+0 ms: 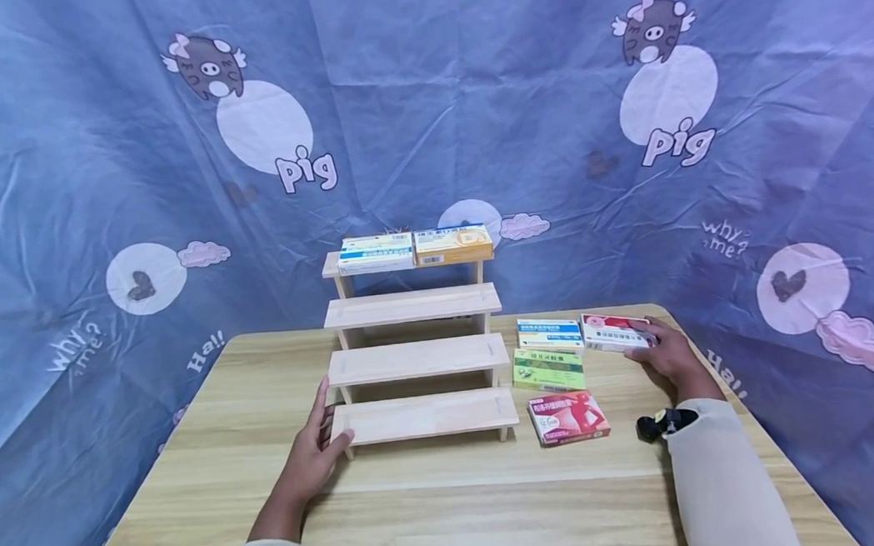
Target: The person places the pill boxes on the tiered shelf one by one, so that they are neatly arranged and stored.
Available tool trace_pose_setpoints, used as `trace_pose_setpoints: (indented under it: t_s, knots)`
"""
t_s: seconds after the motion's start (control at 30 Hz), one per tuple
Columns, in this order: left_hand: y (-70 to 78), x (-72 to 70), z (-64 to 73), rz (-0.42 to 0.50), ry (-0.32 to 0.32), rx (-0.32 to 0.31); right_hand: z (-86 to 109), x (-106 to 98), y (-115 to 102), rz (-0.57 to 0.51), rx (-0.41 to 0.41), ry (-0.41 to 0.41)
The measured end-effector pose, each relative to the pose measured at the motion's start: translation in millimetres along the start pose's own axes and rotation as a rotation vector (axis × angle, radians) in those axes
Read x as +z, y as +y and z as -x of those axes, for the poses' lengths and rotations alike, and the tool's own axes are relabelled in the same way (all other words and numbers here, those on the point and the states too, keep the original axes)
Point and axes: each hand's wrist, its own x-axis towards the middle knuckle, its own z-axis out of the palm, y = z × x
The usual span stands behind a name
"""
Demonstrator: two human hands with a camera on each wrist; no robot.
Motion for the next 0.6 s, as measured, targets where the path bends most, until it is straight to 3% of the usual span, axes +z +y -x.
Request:
trace_pose_setpoints:
  t_s: [0.6]
  knots:
    - [0.7, 0.6, -0.9, 0.027, -0.001, -0.001, 3.0, 4.6, 3.7, 0.003, 0.002, 0.120]
